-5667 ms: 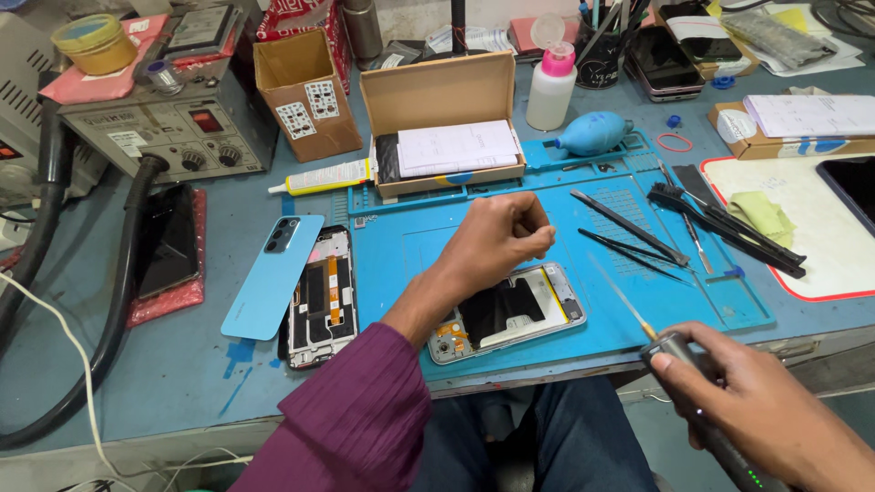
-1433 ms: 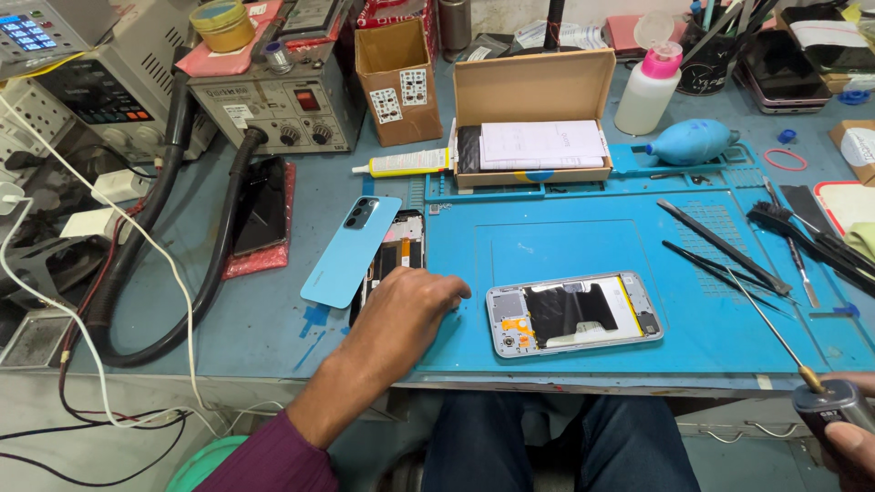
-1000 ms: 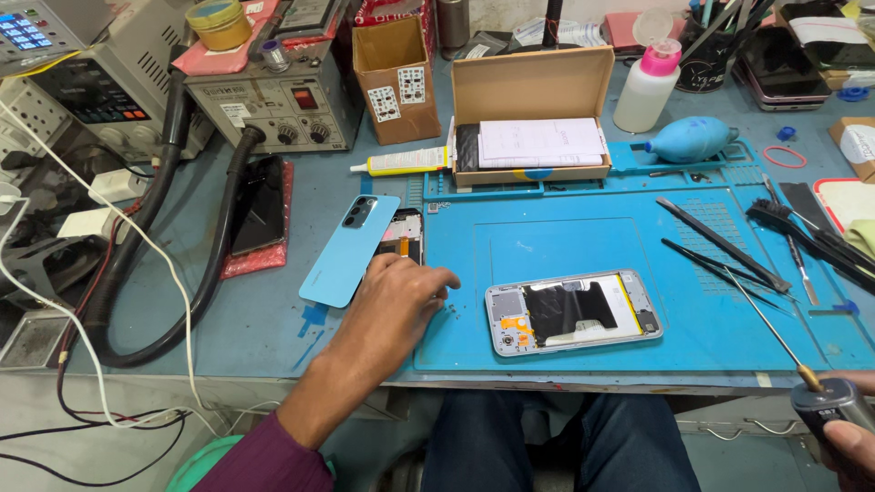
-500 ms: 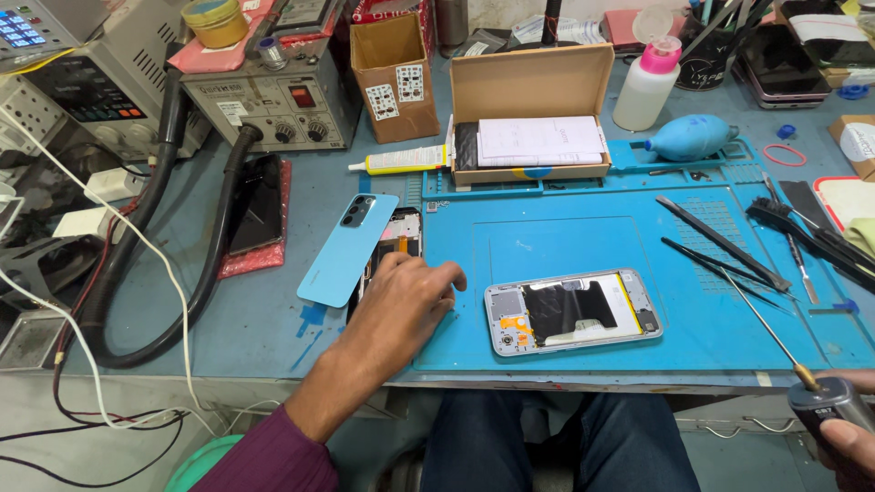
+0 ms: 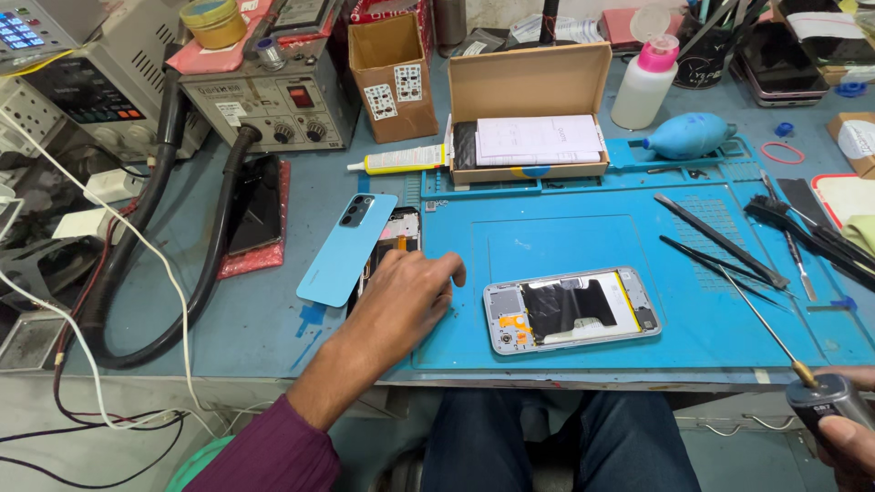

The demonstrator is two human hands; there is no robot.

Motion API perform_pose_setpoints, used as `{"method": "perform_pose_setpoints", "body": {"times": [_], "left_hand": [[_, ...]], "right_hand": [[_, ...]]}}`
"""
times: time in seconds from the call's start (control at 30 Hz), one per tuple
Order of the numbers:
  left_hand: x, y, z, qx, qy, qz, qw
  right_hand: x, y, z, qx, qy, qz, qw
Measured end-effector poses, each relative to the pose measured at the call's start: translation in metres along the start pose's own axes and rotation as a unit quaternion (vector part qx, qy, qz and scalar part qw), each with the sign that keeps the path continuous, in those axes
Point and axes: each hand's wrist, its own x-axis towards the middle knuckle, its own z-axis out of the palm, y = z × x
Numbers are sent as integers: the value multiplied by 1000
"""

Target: The person works at a repair bench with several disassembled smartphones. They lift the mid-frame from a phone body, brush debris from the frame and internal components, press the frame back onto the phone, and use a heated tool along the edges of the opened device while steadying it with the other hand.

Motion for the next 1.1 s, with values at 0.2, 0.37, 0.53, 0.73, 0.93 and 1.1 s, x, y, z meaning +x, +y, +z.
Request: {"method": "perform_pose_setpoints", "body": {"times": [0.2, 0.37, 0.53, 0.73, 0.93, 1.1], "left_hand": [[4, -2, -3, 18, -27, 29, 999], [0, 1, -5, -6, -16, 27, 999], [1, 4, -7, -9, -25, 36, 999], [-1, 4, -10, -24, -27, -12, 999], [-6, -1, -8, 15, -2, 14, 1000], [-6, -1, -2, 14, -13, 37, 999]], "right_hand": [[4, -3, 3, -15, -11, -13, 1000], [-3, -9, 9, 0, 16, 6, 1000], [-2, -6, 15, 40, 4, -81, 996], [-2, 2, 6, -15, 21, -21, 999], [14, -33, 13, -133, 16, -53, 990], [40, -93, 32, -308, 80, -64, 946]]}}
